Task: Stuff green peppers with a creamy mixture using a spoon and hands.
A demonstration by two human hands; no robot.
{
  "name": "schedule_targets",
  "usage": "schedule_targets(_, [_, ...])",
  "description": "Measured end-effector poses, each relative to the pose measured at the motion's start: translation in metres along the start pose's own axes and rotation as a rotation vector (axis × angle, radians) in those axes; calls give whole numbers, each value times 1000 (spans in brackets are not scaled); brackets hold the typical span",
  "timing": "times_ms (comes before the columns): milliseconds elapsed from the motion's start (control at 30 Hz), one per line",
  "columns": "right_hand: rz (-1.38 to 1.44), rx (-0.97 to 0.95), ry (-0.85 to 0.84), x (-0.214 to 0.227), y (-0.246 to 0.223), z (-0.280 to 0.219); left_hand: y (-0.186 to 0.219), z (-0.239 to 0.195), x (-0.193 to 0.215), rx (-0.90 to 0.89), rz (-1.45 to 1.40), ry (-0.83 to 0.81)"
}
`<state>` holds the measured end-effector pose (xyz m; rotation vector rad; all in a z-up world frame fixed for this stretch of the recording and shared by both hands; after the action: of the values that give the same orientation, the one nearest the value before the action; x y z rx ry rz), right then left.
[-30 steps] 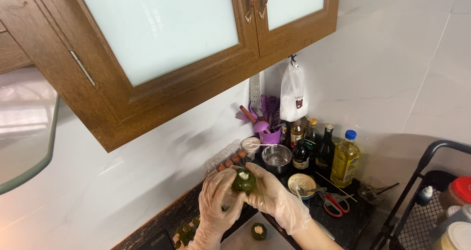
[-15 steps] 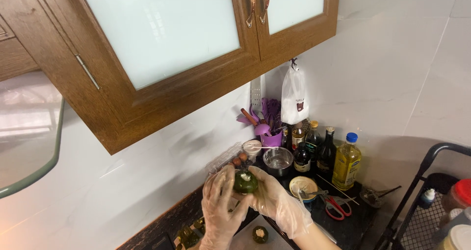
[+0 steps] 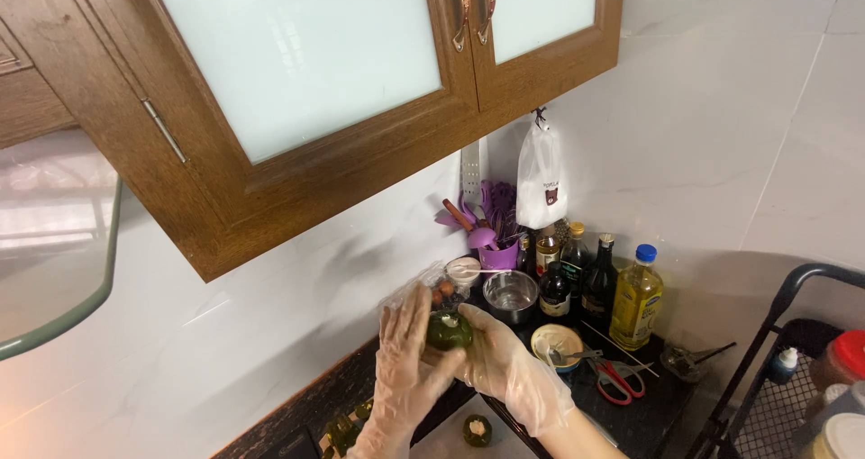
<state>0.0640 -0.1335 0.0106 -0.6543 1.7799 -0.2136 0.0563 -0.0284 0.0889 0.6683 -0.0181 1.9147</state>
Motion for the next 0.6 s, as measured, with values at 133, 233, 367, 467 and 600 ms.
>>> schedule_targets(133, [-32, 82, -153, -3, -5, 7, -44, -20, -29, 362, -233, -152])
schedule_targets(233, [-39, 41, -76, -10, -4, -2, -64, -35, -38, 717, -533, -224])
schedule_targets(367, [-9, 42, -159, -28, -9, -14, -82, -38, -42, 702, -492, -257])
schedule_targets(467, [-58, 160, -304, -24, -14, -10, -78, -35, -37, 381, -279, -179])
schedule_targets(600, [-118, 215, -246, -21, -13, -11, -16, -2, -13, 134, -258, -87])
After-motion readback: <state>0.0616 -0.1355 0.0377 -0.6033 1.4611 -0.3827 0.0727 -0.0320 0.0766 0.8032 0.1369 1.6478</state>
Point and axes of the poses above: each hand's wrist, its own z-axis towards the middle knuckle, its own x-axis out of the back of the hand, y = z × x, the point moved 9 cm from there along z, towards the middle knuckle, and after that the axes turned 7 degrees about y, right-handed, at the moved point
